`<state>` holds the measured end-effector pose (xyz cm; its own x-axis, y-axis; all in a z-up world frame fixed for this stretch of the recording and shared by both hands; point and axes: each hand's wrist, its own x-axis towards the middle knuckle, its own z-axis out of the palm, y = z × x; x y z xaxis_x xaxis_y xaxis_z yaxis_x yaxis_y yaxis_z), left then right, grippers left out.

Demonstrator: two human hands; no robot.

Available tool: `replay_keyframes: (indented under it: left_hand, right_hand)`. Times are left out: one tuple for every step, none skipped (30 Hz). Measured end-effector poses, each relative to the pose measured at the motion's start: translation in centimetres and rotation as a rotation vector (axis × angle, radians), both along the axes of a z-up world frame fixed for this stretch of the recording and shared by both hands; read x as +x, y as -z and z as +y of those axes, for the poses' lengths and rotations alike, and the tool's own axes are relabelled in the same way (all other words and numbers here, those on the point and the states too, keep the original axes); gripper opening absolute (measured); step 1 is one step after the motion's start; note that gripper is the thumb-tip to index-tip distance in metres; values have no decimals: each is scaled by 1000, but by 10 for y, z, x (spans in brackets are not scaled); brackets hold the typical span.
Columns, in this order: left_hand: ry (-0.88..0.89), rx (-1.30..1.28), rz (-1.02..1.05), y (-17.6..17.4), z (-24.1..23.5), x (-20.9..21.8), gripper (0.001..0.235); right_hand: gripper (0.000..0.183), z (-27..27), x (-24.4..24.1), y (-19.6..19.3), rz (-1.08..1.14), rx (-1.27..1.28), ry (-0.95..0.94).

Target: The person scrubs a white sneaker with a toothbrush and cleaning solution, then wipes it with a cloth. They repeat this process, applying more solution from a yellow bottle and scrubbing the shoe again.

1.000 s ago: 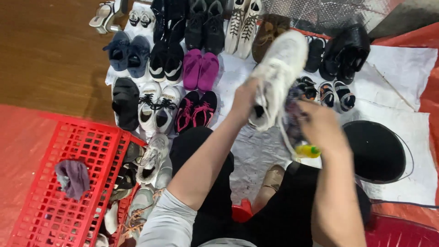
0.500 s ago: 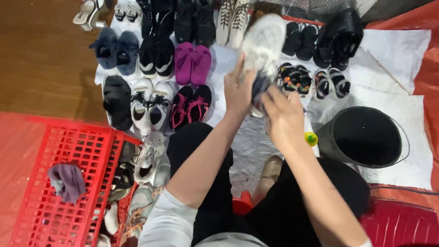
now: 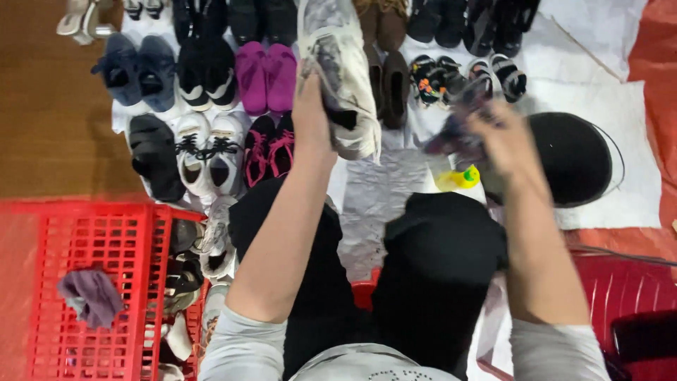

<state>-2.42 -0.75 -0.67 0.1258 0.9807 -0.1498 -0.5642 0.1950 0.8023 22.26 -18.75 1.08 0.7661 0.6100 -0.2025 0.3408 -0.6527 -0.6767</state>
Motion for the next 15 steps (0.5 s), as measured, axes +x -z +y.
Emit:
replay_keyframes:
  left_hand:
    - [10,-1,4,-18,-6,-5,55]
    - [65,-176,-37,-36,-11,-9,64]
    - [123,-350,-77,-54,-16,-12,74]
    - [135,-350,-72,-43,-15,-12,74]
    - [170,-303,-113,-32,-15,-12,59]
    - [204,-256,-154,-20,-15,-12,45]
    - [216,-265,-148,-23,-17,-17,45]
    - [209,-269,-113,-25,-18,-22,44]
    - [203,-268,-81,-29,-17,-27,43]
    - [215,-273,-77,-45,-25,-32,43]
    - [213,-280,-73,-62,-31,-38,47]
    - [211,-287,-70,-79,-37,-44,51]
    - [218,-288,-68,-73,-33,-43,51]
    - [212,-268,-63,-66,-29,-42,50]
    - [207,-254,-53,-59,-28,-43,49]
  right_hand:
    - [65,-5,-5,27,4,-1,10]
    - [54,-9,-10,54,90,13,-62]
    - [44,-13,-14,81,175,30,-131]
    - [44,-12,-8,121,177,32,-118]
    - [40,-15,-3,162,302,47,-87]
    - [38,-17,3,203,427,64,-56]
    - [38,-17,0,218,432,60,-41]
    - [38,-18,-4,233,345,4,-74]
    - [38,-16,-5,246,257,-49,-108]
    - [38,-14,-8,268,261,-51,-95]
    - [30,-10,-9,288,224,133,-39]
    - [22,-6,-10,307,184,316,18]
    - [22,-8,-17,308,183,316,25]
    - [18,-10,-25,308,46,372,-31]
    - [15,-17,-36,311,-87,420,-85]
